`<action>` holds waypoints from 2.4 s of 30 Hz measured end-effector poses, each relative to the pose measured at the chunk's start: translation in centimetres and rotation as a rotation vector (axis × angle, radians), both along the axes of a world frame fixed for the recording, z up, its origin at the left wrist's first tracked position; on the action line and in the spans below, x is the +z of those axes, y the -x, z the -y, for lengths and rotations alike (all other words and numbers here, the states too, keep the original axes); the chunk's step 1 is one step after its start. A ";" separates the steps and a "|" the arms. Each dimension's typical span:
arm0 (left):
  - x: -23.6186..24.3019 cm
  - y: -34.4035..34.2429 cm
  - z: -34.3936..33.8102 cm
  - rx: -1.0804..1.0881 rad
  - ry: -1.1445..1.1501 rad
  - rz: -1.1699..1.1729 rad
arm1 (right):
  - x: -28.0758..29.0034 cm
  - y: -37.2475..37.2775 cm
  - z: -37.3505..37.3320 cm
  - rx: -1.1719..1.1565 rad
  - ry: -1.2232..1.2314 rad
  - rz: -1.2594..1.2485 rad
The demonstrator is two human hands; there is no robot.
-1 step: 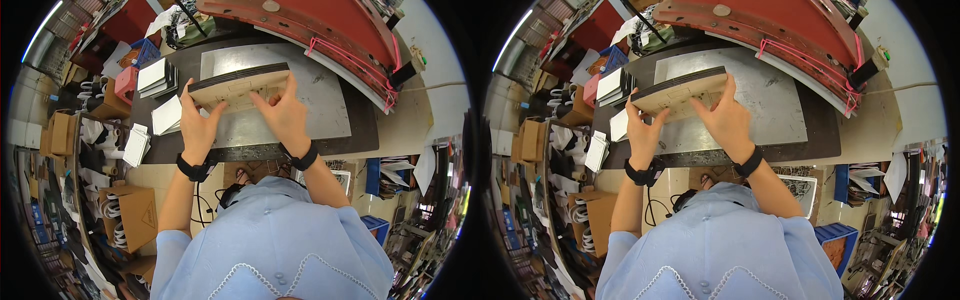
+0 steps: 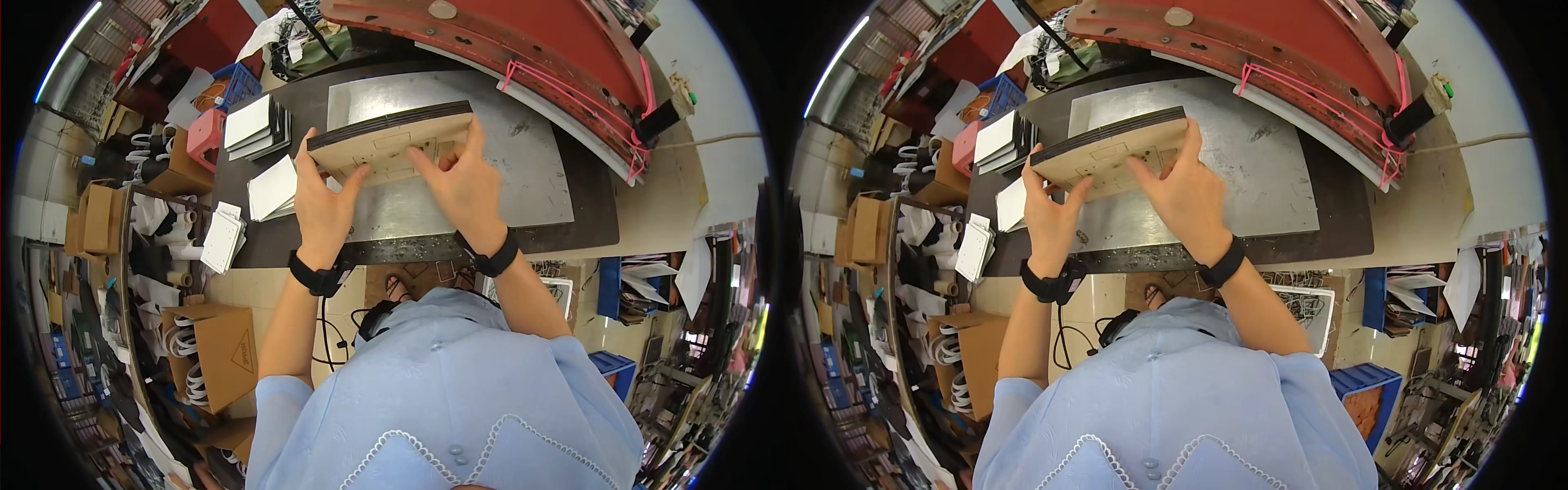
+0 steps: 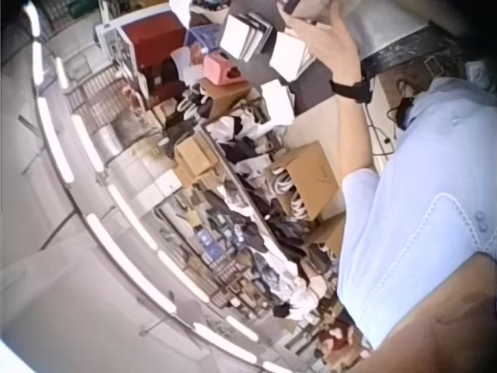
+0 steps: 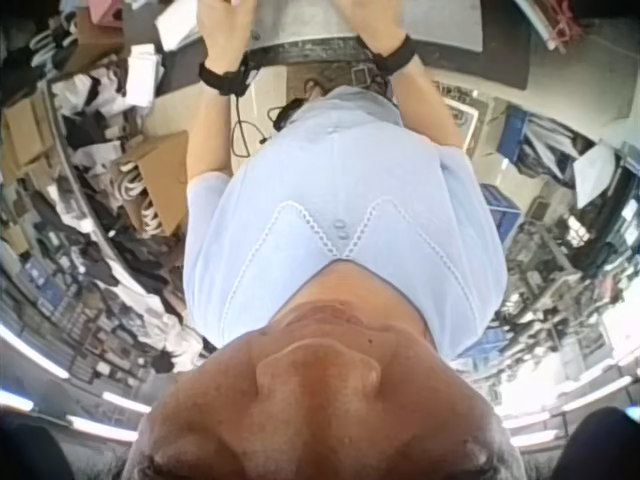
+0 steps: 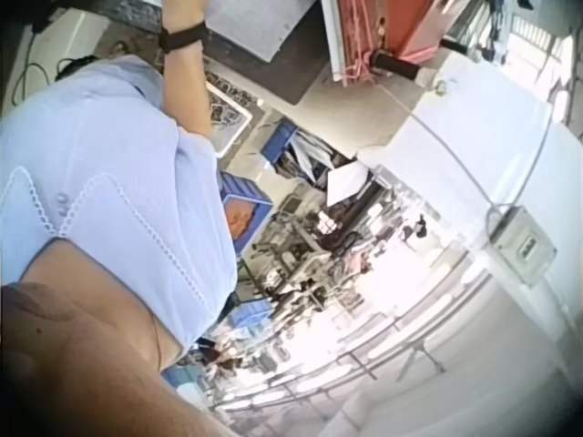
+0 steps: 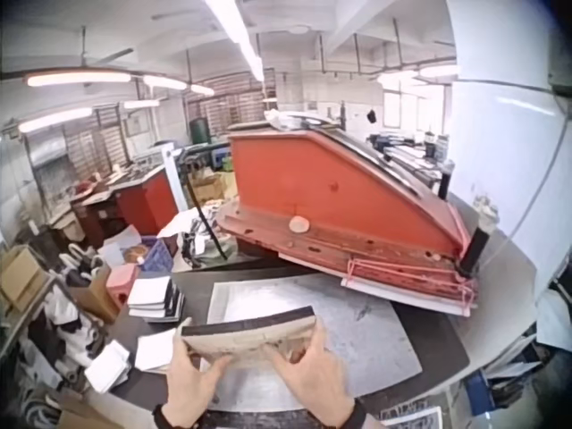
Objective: Placing material sheets into a template frame and using a manual industrial press to process them.
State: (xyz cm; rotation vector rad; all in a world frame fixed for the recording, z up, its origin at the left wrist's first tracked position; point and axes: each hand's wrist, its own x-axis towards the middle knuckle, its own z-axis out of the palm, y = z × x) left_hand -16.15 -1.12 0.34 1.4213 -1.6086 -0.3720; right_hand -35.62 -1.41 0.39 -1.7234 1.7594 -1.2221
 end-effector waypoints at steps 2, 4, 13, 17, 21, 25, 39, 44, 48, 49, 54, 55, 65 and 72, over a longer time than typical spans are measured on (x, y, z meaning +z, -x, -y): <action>0.0 -0.2 0.1 -0.008 -0.021 0.000 | -0.2 0.0 0.1 0.007 0.005 0.011; 0.0 -0.3 0.1 -0.019 -0.014 0.016 | -1.0 0.3 0.2 0.026 0.033 0.049; 0.6 0.2 -0.1 -0.024 0.008 0.058 | -0.9 1.2 0.2 0.069 0.047 0.089; 0.0 -0.2 0.2 0.014 -0.019 0.078 | -1.7 1.7 0.4 0.108 0.100 0.075; 0.1 -0.4 0.0 -0.042 0.018 0.059 | -0.8 1.4 -0.1 0.107 0.053 0.054; 0.4 -0.1 -0.3 -0.032 0.007 0.062 | -0.8 1.1 0.1 0.112 0.034 0.093; 2.1 -2.6 -3.9 -0.194 -0.178 -0.290 | 0.9 6.0 -2.1 0.367 -0.416 1.212; 1.4 -1.0 -10.1 -0.189 -0.566 -0.767 | 0.3 6.3 -6.7 0.325 -0.596 1.124; -0.6 -2.1 -11.9 -0.113 -0.730 -0.862 | -2.5 6.8 -10.1 0.221 -0.655 1.072; -0.7 -2.2 -11.7 -0.125 -0.834 -0.910 | -2.8 6.9 -10.6 0.220 -0.716 1.091; -2.4 -2.0 -11.3 -0.252 -0.884 -0.935 | -3.0 6.7 -11.4 0.351 -0.682 0.957; -2.3 -2.0 -11.9 -0.267 -0.835 -0.910 | -2.7 6.6 -11.8 0.376 -0.615 0.922; -3.9 -1.6 -15.5 -0.212 -0.824 -0.798 | -3.7 7.1 -13.8 0.416 -0.653 0.833; -5.0 -1.4 -15.5 -0.192 -0.829 -0.842 | -4.3 7.2 -14.2 0.398 -0.673 0.876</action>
